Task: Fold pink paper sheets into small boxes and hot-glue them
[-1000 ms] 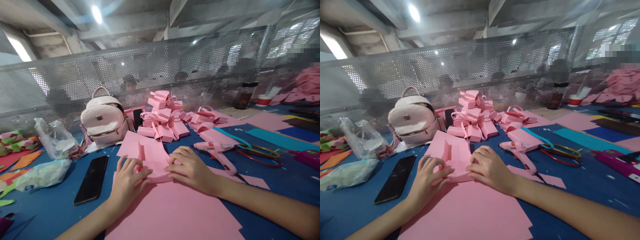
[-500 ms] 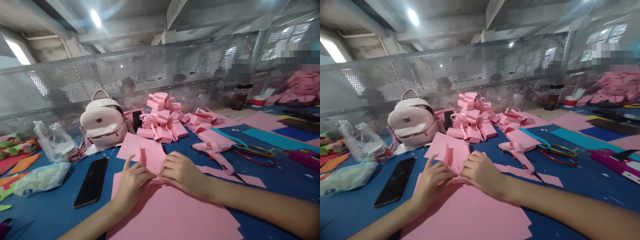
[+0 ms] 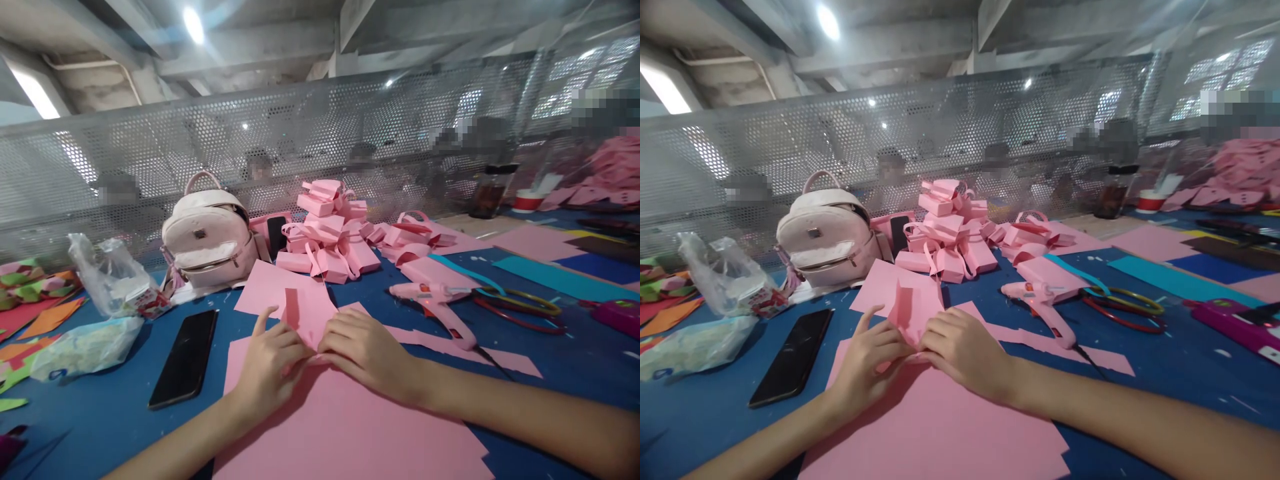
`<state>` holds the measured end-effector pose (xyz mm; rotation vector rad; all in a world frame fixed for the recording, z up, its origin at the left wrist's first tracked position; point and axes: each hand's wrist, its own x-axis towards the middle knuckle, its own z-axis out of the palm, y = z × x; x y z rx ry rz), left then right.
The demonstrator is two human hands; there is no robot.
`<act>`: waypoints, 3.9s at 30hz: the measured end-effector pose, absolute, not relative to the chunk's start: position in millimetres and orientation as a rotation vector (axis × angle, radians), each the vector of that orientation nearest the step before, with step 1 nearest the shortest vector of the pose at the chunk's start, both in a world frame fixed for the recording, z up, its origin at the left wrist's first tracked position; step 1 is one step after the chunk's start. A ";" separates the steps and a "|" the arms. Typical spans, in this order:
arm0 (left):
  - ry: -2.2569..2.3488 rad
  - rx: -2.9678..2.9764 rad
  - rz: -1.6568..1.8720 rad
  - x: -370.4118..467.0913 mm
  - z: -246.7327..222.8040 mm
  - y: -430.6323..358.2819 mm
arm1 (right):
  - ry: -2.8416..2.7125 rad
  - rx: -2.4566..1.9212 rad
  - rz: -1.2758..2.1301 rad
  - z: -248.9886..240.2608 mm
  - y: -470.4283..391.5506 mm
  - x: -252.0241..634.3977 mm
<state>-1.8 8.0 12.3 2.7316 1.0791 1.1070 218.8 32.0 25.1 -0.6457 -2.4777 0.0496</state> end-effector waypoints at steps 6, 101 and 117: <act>1.134 2.627 1.154 -1.0 5.6 9.3 | -2.414 -0.717 0.236 26.2 31.8 217.3; 1.138 2.545 1.381 -22.7 11.6 10.7 | -2.195 -0.902 0.332 27.3 41.1 234.2; 1.307 2.484 1.130 -1.8 9.7 9.4 | -2.263 -0.708 0.184 24.5 37.0 220.5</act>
